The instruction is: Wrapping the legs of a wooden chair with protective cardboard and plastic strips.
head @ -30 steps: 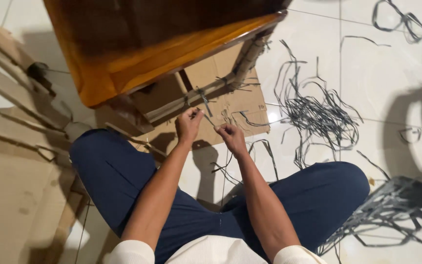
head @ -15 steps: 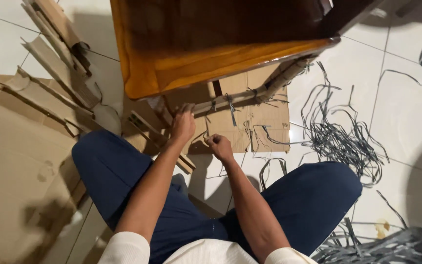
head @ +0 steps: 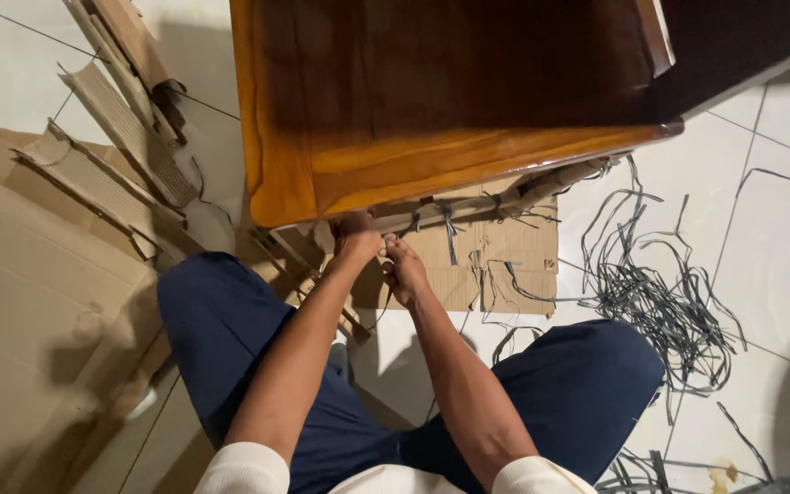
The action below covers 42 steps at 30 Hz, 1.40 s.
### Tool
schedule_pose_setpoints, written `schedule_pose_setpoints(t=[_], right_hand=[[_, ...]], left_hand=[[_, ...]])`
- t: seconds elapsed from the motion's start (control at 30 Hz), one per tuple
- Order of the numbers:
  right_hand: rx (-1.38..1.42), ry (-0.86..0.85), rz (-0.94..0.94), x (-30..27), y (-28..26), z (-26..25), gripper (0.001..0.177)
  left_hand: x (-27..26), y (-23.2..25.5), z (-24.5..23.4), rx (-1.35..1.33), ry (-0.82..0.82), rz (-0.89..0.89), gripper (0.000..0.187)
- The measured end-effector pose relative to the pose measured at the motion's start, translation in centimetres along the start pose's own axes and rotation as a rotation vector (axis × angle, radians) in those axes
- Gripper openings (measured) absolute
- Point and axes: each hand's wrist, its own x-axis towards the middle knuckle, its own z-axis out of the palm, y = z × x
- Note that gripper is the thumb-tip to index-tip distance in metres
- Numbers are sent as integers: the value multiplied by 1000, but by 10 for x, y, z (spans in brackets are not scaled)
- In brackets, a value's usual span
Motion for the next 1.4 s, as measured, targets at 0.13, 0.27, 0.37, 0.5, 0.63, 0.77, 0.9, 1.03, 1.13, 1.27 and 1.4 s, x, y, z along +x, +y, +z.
schedule_pose_setpoints(t=[0.13,0.27,0.37,0.5,0.63,0.77,0.9,1.03,1.13,1.27,1.4], right_hand=[[42,3,43,17,-6,-1,5],[134,-55,96,18,-10,4,6],[133,-91,110,33,1,-5,5],[127,-94,107,20,-8,5,7],[43,-153,39,11,-2,6,5],[-168,24,-31,-12,6,18,24],[-351,88,-197,-29,24,23,28],[-690,97,-591,-34,38,16,24],[-737,137,-649,-44,26,23,26],[-739,241,-596,-63,-10,41,30],[-832,255,-662,-68,-39,54,32]], left_hand=[[-5,10,-14,20,94,19,35],[-4,12,-18,49,215,47,41],[0,12,-17,69,312,71,47],[9,2,-1,100,435,111,55],[23,-33,24,128,556,154,64],[30,-34,54,54,481,94,57],[20,-53,69,426,443,417,19],[-19,-24,37,130,727,675,15],[-57,1,-5,-443,516,530,20],[-70,6,-17,-459,491,565,17],[-71,-5,-5,-465,575,545,18]])
